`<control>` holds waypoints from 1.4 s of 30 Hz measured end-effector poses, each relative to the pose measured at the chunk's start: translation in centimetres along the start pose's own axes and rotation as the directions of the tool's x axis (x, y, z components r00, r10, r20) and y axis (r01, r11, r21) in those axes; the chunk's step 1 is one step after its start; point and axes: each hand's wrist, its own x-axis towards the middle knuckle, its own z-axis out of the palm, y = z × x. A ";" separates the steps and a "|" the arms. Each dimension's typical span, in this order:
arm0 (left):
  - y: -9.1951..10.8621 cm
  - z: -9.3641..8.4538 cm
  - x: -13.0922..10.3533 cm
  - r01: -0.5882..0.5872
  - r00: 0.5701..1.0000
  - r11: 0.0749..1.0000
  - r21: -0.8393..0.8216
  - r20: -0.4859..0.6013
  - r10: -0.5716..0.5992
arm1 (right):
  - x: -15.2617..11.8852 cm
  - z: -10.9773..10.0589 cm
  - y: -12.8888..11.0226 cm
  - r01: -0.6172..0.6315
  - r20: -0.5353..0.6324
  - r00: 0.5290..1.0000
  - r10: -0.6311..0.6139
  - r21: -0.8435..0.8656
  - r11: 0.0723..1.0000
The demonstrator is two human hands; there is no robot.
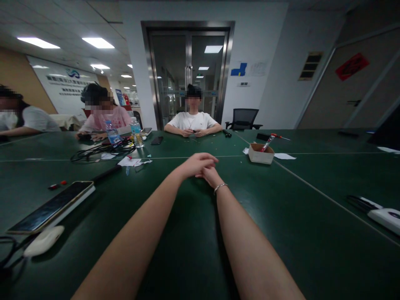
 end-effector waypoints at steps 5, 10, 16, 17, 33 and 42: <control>-10.4 -4.2 1.1 0.285 0.717 0.957 0.053 -0.675 -0.176 | 0.1 -0.1 0.3 -0.272 0.152 0.961 0.232 0.343 0.899; -14.0 -2.9 0.2 0.150 0.803 0.988 -0.026 -0.581 -0.137 | 0.2 -0.1 0.6 -0.272 0.151 0.960 0.234 0.337 0.901; -13.9 -3.2 0.3 0.053 0.861 0.996 -0.078 -0.501 -0.085 | 0.1 -0.1 0.6 -0.259 0.160 0.963 0.217 0.327 0.909; -13.9 -3.2 0.2 0.041 0.864 0.996 -0.084 -0.497 -0.078 | 0.1 -0.1 0.6 -0.260 0.159 0.963 0.218 0.331 0.907; -13.8 -3.2 0.1 0.043 0.851 0.996 -0.074 -0.520 -0.076 | 0.0 -0.1 0.4 -0.240 0.187 0.964 0.191 0.294 0.925; -13.0 -3.0 -0.1 0.073 0.839 0.995 -0.075 -0.534 -0.102 | 0.0 -0.1 0.4 -0.221 0.173 0.969 0.175 0.296 0.929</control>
